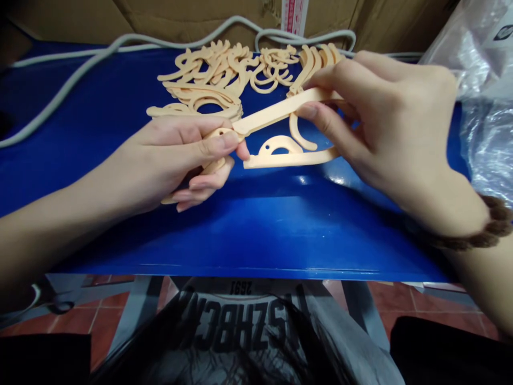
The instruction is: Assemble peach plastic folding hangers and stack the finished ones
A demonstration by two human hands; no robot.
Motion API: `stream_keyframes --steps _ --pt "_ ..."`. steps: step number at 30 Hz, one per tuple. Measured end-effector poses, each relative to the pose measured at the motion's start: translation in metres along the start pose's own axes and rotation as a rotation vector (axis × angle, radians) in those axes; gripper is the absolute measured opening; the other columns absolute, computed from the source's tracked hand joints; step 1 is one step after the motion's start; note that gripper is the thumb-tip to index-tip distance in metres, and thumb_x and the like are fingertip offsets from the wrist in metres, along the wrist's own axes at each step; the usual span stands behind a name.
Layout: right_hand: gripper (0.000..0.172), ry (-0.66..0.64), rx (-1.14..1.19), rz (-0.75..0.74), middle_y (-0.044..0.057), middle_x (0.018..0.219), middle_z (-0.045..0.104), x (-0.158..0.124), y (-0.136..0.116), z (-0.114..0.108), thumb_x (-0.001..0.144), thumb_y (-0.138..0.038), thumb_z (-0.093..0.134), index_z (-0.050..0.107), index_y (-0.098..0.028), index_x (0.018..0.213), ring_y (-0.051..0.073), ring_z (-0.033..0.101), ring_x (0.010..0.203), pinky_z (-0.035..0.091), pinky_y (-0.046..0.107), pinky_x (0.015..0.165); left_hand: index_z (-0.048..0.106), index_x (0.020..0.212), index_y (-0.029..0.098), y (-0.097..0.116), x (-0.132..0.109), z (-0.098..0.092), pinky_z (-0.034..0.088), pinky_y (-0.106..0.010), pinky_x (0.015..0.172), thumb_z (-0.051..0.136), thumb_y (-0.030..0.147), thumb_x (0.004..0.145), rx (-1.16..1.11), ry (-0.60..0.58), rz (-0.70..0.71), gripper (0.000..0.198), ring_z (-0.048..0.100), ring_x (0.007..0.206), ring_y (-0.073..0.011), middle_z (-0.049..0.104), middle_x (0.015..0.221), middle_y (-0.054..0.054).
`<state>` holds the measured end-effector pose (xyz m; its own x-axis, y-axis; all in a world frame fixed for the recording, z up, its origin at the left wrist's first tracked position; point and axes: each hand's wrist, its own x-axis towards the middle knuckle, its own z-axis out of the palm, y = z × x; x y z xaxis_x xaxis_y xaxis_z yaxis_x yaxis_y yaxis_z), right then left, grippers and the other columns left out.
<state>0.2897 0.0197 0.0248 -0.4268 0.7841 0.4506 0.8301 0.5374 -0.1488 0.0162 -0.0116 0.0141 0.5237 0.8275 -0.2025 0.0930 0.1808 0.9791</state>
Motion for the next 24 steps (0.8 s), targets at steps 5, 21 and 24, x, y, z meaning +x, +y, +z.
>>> stream_keyframes --steps 5,21,24 --pt "0.056 -0.042 -0.021 -0.189 0.016 0.125 0.084 -0.003 -0.004 0.004 0.122 -0.059 0.048 0.084 -0.020 0.139 0.026 0.079 0.107 0.045 0.042 0.076 0.062 0.095 0.018 -0.005 0.001 0.003 0.031 -0.007 0.037 0.059 0.031 0.122 -0.041 -0.008 -0.025 0.030 0.036 0.035 -0.0002 0.044 0.053 0.012" --pt "0.044 0.034 -0.368 -0.615 -0.002 0.074 0.064 -0.013 -0.013 0.025 0.124 -0.034 0.036 0.078 -0.022 0.126 0.014 0.043 0.059 0.030 0.034 0.058 0.062 0.091 0.020 -0.015 0.006 0.008 0.029 -0.015 0.035 0.065 0.030 0.117 -0.015 -0.043 -0.053 0.028 0.038 0.036 -0.0055 0.047 0.053 0.009" --pt "0.048 -0.042 -0.357 -0.576 -0.002 0.076 0.063 -0.016 -0.012 0.025 0.123 -0.035 0.032 0.078 -0.023 0.128 0.014 0.042 0.058 0.028 0.032 0.056 0.062 0.091 0.020 -0.017 0.005 0.009 0.028 -0.016 0.036 0.072 0.031 0.114 0.006 -0.034 -0.028 0.027 0.039 0.037 -0.0054 0.048 0.054 0.009"
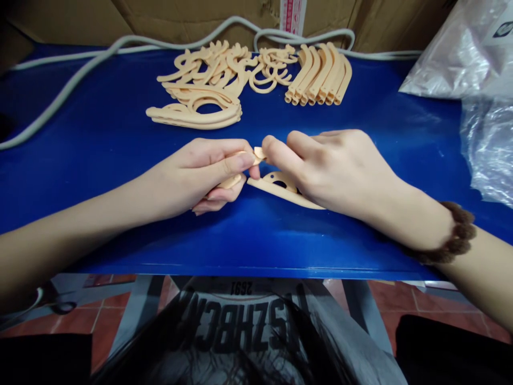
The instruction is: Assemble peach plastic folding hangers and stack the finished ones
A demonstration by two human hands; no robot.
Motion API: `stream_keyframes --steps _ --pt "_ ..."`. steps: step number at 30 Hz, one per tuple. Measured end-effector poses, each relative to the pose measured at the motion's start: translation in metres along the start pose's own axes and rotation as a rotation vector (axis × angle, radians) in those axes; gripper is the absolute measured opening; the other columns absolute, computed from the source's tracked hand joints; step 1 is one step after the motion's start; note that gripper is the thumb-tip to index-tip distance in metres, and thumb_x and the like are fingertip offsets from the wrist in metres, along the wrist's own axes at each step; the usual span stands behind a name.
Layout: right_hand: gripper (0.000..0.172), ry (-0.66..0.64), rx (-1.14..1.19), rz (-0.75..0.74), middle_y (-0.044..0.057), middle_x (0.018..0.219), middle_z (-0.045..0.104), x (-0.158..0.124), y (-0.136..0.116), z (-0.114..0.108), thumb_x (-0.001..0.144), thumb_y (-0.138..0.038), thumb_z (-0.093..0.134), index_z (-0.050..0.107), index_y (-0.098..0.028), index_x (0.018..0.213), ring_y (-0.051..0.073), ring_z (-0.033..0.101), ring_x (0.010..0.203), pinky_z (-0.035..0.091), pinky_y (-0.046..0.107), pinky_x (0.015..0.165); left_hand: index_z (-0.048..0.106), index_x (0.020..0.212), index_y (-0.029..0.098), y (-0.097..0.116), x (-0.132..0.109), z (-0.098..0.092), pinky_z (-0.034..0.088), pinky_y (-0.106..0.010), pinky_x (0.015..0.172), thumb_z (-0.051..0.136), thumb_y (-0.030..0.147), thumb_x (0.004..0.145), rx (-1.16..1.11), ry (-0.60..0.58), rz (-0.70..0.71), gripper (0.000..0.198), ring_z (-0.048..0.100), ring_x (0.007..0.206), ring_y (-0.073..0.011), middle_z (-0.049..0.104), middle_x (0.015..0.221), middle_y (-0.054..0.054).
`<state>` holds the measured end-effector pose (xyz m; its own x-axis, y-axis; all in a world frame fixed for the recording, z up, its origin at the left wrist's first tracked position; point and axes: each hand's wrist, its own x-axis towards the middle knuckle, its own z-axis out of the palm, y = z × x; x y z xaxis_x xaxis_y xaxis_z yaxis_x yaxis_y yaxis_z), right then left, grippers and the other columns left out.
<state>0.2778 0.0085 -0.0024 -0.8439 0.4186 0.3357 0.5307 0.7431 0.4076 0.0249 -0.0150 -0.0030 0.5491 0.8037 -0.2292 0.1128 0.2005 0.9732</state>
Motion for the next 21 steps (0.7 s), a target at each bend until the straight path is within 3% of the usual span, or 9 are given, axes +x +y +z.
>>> stream_keyframes --steps 6,12,16,19,21 --pt "0.045 -0.047 0.095 -0.008 -0.002 0.077 0.059 -0.004 0.004 0.001 0.116 -0.022 0.031 0.073 -0.026 0.132 0.014 0.046 0.060 0.026 0.032 0.055 0.060 0.085 0.020 0.002 -0.003 0.002 0.031 -0.017 0.039 0.069 0.026 0.114 0.109 0.031 0.085 0.031 0.043 0.039 -0.0047 0.052 0.055 0.009" --pt "0.036 -0.072 0.128 -0.006 -0.001 0.078 0.064 -0.004 0.006 0.007 0.111 -0.022 0.037 0.071 -0.025 0.120 0.014 0.047 0.059 0.027 0.031 0.053 0.057 0.087 0.022 0.000 0.001 0.002 0.030 -0.018 0.039 0.064 0.027 0.117 0.114 0.016 0.042 0.031 0.038 0.038 -0.0058 0.044 0.052 0.011" --pt "0.038 -0.147 0.389 0.135 -0.003 0.072 0.065 0.000 0.008 0.005 0.119 -0.035 0.034 0.070 -0.025 0.117 0.012 0.045 0.053 0.031 0.030 0.054 0.056 0.084 0.023 0.000 -0.002 0.001 0.034 -0.022 0.047 0.060 0.022 0.116 0.278 0.054 0.181 0.032 0.044 0.044 -0.0083 0.051 0.056 0.009" --pt "0.042 -0.086 0.609 0.286 -0.006 0.060 0.059 0.004 0.017 0.007 0.123 -0.050 0.040 0.065 -0.025 0.100 0.009 0.049 0.050 0.039 0.028 0.059 0.056 0.081 0.024 0.005 -0.010 0.002 0.038 -0.025 0.058 0.064 0.017 0.112 0.457 0.100 0.361 0.033 0.051 0.054 -0.0112 0.057 0.059 0.007" --pt "0.048 -0.010 0.603 0.391 -0.005 0.062 0.060 0.006 0.023 0.010 0.122 -0.058 0.046 0.059 -0.025 0.089 0.008 0.050 0.052 0.042 0.029 0.062 0.058 0.082 0.025 0.006 -0.013 0.003 0.041 -0.028 0.064 0.064 0.023 0.114 0.491 0.129 0.416 0.033 0.054 0.058 -0.0140 0.056 0.059 0.006"
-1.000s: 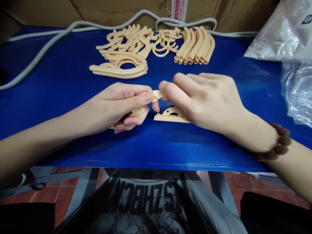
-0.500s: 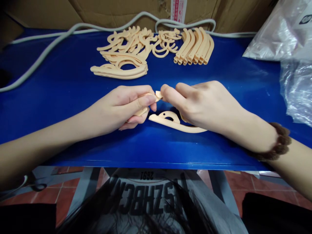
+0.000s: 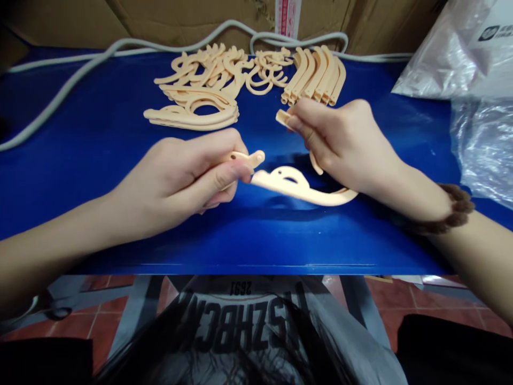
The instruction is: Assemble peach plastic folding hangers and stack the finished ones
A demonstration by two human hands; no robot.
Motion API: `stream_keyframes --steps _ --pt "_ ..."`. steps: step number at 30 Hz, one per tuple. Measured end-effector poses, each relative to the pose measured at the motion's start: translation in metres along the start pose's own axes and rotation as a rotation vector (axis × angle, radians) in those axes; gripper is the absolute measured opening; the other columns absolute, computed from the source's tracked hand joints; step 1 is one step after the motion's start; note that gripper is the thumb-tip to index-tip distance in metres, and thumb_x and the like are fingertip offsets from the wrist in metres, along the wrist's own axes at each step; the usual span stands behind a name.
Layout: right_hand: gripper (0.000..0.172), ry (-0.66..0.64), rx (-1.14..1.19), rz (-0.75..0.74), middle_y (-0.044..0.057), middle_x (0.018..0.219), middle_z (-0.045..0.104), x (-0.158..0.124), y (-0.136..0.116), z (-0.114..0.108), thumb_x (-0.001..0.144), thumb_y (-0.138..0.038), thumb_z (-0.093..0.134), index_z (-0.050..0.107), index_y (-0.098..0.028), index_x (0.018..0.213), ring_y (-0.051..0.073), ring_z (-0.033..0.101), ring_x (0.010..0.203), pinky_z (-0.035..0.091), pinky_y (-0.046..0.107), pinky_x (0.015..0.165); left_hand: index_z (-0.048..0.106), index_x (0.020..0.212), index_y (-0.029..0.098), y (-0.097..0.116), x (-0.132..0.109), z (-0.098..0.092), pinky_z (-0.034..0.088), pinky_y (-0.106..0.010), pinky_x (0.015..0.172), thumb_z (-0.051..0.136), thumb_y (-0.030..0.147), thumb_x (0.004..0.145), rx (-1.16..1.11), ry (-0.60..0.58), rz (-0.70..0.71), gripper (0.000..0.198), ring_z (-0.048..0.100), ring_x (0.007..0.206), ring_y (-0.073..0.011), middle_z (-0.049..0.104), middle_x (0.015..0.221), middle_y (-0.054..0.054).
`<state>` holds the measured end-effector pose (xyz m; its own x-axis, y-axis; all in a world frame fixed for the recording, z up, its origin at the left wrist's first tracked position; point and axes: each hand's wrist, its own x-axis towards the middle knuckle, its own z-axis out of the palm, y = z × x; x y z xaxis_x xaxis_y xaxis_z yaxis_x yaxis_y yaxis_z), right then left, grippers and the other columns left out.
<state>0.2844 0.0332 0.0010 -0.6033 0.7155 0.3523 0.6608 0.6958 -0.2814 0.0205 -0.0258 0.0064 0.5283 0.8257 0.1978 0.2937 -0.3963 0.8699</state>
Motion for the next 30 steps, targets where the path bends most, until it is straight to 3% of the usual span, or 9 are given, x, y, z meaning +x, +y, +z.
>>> stream_keyframes --steps 2,5,8,11,16,19,25,26,30 --pt "0.057 0.070 -0.028 0.048 -0.004 0.063 0.059 0.003 0.006 0.000 0.120 -0.069 0.045 0.057 -0.025 0.084 0.009 0.047 0.054 0.043 0.031 0.063 0.059 0.082 0.026 -0.001 0.000 -0.001 0.045 -0.030 0.072 0.062 0.030 0.117 0.018 0.083 0.041 0.036 0.056 0.063 -0.0162 0.057 0.061 0.005" --pt "0.066 0.073 -0.035 0.065 -0.002 0.065 0.061 0.004 0.011 0.001 0.117 -0.079 0.041 0.069 -0.025 0.090 0.011 0.049 0.057 0.043 0.034 0.064 0.057 0.078 0.025 -0.011 0.003 -0.003 0.044 -0.031 0.080 0.059 0.029 0.117 0.068 0.225 0.099 0.039 0.057 0.071 -0.0169 0.064 0.072 0.002" --pt "0.068 0.067 -0.017 0.062 -0.002 0.067 0.062 0.002 0.012 0.000 0.117 -0.078 0.042 0.084 -0.025 0.115 0.012 0.052 0.058 0.044 0.034 0.064 0.056 0.079 0.026 -0.022 0.009 -0.008 0.040 -0.032 0.082 0.057 0.029 0.115 0.163 0.349 0.078 0.037 0.057 0.080 -0.0184 0.065 0.080 0.000" --pt "0.068 0.090 0.004 0.051 -0.002 0.064 0.060 0.001 0.012 -0.001 0.117 -0.076 0.047 0.086 -0.023 0.133 0.011 0.052 0.057 0.044 0.033 0.065 0.053 0.079 0.028 -0.028 0.014 -0.014 0.035 -0.036 0.080 0.052 0.026 0.113 0.223 0.420 0.020 0.034 0.052 0.080 -0.0199 0.064 0.082 0.000" --pt "0.066 0.115 -0.022 0.010 -0.003 0.063 0.060 0.002 0.012 -0.003 0.115 -0.076 0.051 0.089 -0.024 0.131 0.011 0.046 0.056 0.042 0.032 0.064 0.060 0.096 0.027 -0.035 0.017 -0.020 0.035 -0.038 0.082 0.052 0.022 0.111 0.226 0.434 -0.017 0.018 0.053 0.083 -0.0193 0.071 0.099 0.000" --pt "0.059 0.114 -0.048 0.005 -0.003 0.061 0.061 0.002 0.009 -0.004 0.116 -0.072 0.056 0.088 -0.023 0.123 0.010 0.043 0.054 0.041 0.031 0.064 0.068 0.108 0.025 -0.039 0.019 -0.021 0.031 -0.037 0.084 0.060 0.026 0.113 0.357 0.471 -0.094 0.009 0.050 0.085 -0.0187 0.072 0.101 0.002" --pt "0.047 0.125 -0.058 0.022 -0.005 0.060 0.055 0.000 0.002 -0.006 0.117 -0.061 0.062 0.084 -0.020 0.110 0.008 0.045 0.054 0.040 0.030 0.063 0.079 0.107 0.027 -0.043 0.021 -0.028 0.035 -0.037 0.087 0.070 0.038 0.110 0.590 0.439 -0.137 0.014 0.057 0.102 -0.0223 0.074 0.116 -0.001" --pt "0.046 0.130 -0.067 0.009 -0.006 0.061 0.054 -0.001 0.002 -0.006 0.118 -0.061 0.060 0.083 -0.021 0.111 0.007 0.045 0.054 0.040 0.029 0.063 0.081 0.109 0.028 -0.043 0.021 -0.029 0.036 -0.038 0.087 0.072 0.040 0.109 0.622 0.385 -0.159 0.015 0.059 0.106 -0.0237 0.075 0.118 -0.002" --pt "0.048 0.149 -0.111 -0.051 -0.009 0.064 0.051 -0.004 0.001 -0.005 0.122 -0.062 0.051 0.079 -0.024 0.112 0.006 0.041 0.056 0.037 0.027 0.063 0.085 0.112 0.028 -0.040 0.022 -0.029 0.031 -0.040 0.080 0.075 0.042 0.108 0.673 0.398 -0.216 0.018 0.065 0.095 -0.0269 0.081 0.102 -0.004"
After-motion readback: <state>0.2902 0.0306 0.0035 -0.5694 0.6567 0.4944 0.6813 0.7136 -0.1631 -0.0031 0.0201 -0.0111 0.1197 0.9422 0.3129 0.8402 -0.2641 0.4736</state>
